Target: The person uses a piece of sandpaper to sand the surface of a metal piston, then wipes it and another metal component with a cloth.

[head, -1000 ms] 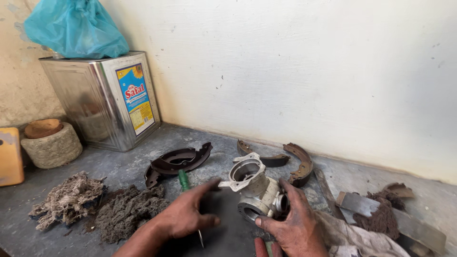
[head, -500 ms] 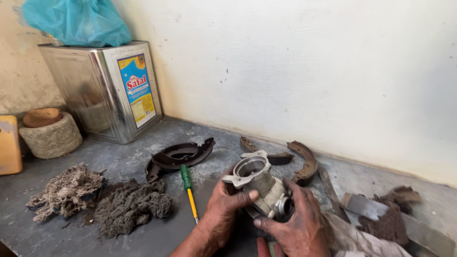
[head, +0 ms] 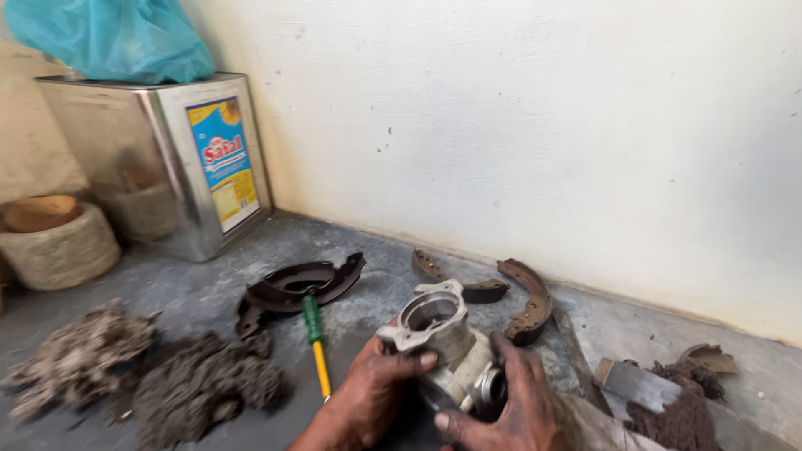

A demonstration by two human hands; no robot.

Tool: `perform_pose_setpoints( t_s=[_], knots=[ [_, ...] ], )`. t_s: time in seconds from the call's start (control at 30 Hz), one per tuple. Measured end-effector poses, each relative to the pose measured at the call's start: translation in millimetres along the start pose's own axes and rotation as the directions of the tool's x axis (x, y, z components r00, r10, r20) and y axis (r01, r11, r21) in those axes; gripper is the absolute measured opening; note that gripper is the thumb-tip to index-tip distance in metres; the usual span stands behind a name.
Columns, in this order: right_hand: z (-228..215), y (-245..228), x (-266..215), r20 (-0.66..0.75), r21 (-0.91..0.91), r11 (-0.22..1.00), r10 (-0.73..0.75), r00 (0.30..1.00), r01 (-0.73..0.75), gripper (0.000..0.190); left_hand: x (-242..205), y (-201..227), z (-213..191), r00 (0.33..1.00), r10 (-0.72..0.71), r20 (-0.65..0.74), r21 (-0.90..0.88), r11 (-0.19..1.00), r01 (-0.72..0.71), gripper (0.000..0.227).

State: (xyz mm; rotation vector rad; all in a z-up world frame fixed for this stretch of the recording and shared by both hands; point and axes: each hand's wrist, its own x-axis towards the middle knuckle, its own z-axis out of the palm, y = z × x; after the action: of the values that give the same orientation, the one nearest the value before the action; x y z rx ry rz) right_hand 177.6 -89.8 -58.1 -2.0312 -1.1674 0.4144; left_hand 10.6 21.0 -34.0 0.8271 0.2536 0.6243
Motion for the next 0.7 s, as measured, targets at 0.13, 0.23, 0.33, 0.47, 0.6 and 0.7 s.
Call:
perform_pose_setpoints(
  t_s=[0.13,0.23,0.33,0.47,0.6,0.7],
  knots=[
    [9,18,10,-0.088,-0.096,0.976,-0.202,0.975,0.193,0.134,2,3,-5,1.000,0.017,0.012,0.036,0.999,-0.018,0.071],
    [11,25,11,-0.023,-0.037,0.991,-0.127,0.992,0.126,0.133,6,4,-4,1.000,0.025,-0.008,0.047,0.999,-0.025,0.072],
    [9,26,12,-0.004,-0.063,0.995,-0.079,0.997,0.079,0.135,5,5,-6,0.999,0.015,-0.051,0.008,1.000,-0.015,0.072],
    [18,31,13,-0.167,0.033,0.966,-0.247,0.954,0.256,0.131,12,1,-15,0.997,-0.017,-0.075,-0.063,0.998,0.013,0.068],
    [36,55,15,-0.277,0.187,0.915,-0.300,0.913,0.357,0.121,24,-12,-33,0.983,-0.030,-0.183,-0.125,0.992,0.007,0.058],
    [22,90,50,-0.089,0.131,0.873,-0.462,0.882,0.470,0.111,29,-17,-39,0.999,0.044,-0.015,-0.165,0.985,-0.046,0.058]
  ],
)
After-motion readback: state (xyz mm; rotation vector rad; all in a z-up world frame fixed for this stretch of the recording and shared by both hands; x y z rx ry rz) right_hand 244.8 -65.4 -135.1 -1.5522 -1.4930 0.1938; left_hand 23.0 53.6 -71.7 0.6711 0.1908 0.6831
